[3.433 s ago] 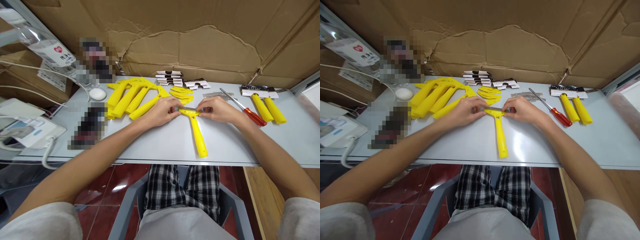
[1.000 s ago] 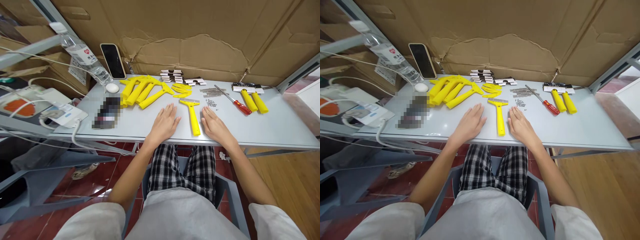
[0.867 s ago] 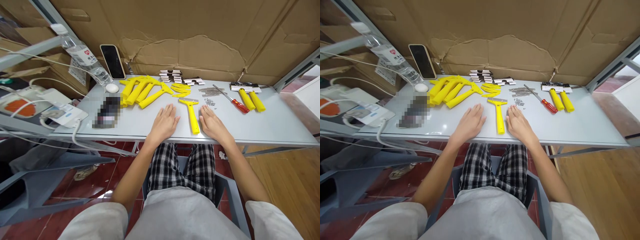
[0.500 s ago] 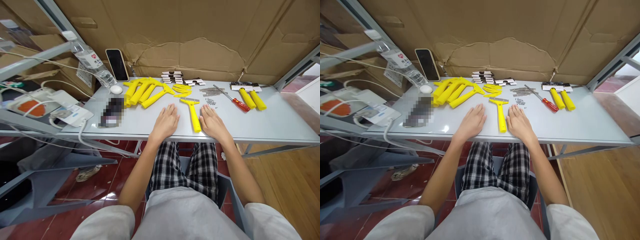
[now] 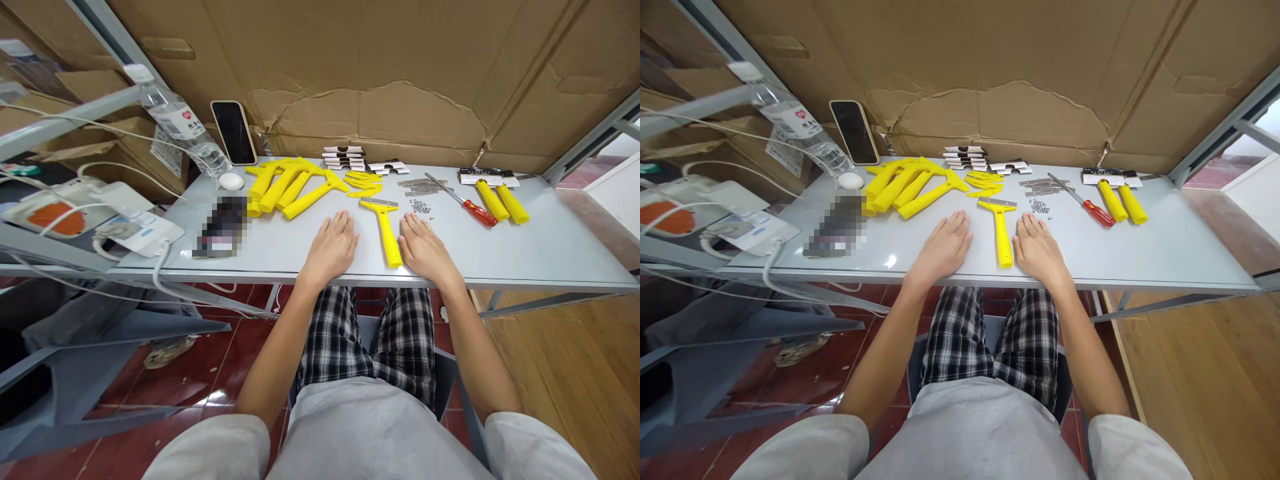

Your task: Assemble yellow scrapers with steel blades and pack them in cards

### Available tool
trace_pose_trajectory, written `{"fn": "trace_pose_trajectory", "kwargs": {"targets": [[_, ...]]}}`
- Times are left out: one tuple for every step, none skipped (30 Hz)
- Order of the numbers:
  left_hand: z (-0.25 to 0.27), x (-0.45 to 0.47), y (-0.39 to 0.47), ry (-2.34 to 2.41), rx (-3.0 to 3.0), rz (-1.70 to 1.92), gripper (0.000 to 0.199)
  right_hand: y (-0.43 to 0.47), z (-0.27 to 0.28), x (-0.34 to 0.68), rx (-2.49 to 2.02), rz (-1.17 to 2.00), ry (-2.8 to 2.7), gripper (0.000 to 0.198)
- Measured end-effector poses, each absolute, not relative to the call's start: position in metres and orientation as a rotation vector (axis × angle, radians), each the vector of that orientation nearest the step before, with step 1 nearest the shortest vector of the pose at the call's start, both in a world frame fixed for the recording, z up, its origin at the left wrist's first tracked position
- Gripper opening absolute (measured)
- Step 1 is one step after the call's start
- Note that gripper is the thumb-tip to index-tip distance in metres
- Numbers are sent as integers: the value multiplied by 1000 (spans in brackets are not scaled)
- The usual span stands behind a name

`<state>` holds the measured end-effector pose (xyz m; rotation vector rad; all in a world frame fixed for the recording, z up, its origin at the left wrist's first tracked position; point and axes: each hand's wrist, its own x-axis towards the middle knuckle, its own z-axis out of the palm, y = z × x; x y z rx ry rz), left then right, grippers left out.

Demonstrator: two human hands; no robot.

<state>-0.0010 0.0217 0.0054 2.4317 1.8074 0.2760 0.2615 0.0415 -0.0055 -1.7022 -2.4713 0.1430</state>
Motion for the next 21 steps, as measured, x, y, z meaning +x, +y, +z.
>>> {"fn": "trace_pose_trajectory", "kwargs": {"targets": [[5, -1, 22, 1807, 2434, 279, 68, 41, -5, 261, -1708, 148, -2473, 80], [4, -1, 22, 1806, 2436, 286, 69, 41, -4, 261, -1712, 154, -2474, 80], [4, -1, 22, 1805, 2438, 298, 68, 41, -4, 261, -1714, 158, -2473, 80], [3, -2, 22, 1802, 2439, 311, 68, 41, -3, 261, -1716, 161, -2471, 80], [2, -2, 23, 1798, 2440, 326, 68, 41, -2, 261, -1717, 164, -2468, 80], [1, -3, 23, 1795, 2441, 338, 68, 40, -2, 260, -1719, 167, -2468, 80], [1, -3, 23, 1793, 2441, 346, 68, 40, -1, 260, -1723, 173, -2469, 80], [0, -3, 24, 1793, 2441, 349, 68, 40, 0, 260, -1730, 180, -2471, 80], [0, -3, 24, 1794, 2439, 346, 68, 39, 0, 259, -1742, 188, -2474, 80], [0, -3, 24, 1795, 2438, 339, 68, 39, 1, 259, -1753, 195, -2477, 80], [1, -3, 24, 1795, 2436, 330, 68, 39, 1, 259, -1761, 200, -2478, 80], [1, -3, 24, 1794, 2435, 322, 68, 38, 2, 259, -1764, 201, -2477, 80], [2, -3, 23, 1792, 2435, 315, 68, 38, 2, 258, -1761, 201, -2474, 80], [2, -3, 23, 1791, 2434, 311, 68, 39, 2, 258, -1755, 200, -2472, 80], [3, -2, 23, 1792, 2433, 309, 68, 39, 2, 258, -1749, 202, -2471, 80], [3, -2, 23, 1793, 2431, 311, 68, 39, 2, 258, -1745, 203, -2470, 80], [3, -2, 23, 1796, 2429, 314, 68, 39, 2, 259, -1743, 205, -2469, 80], [3, -2, 23, 1798, 2429, 317, 68, 39, 2, 259, -1739, 206, -2469, 80], [3, -2, 23, 1799, 2430, 319, 69, 39, 1, 259, -1733, 208, -2468, 81], [3, -2, 23, 1799, 2433, 318, 69, 39, 1, 259, -1727, 209, -2466, 81], [3, -2, 23, 1796, 2436, 316, 69, 39, 1, 259, -1720, 209, -2464, 81]]}}
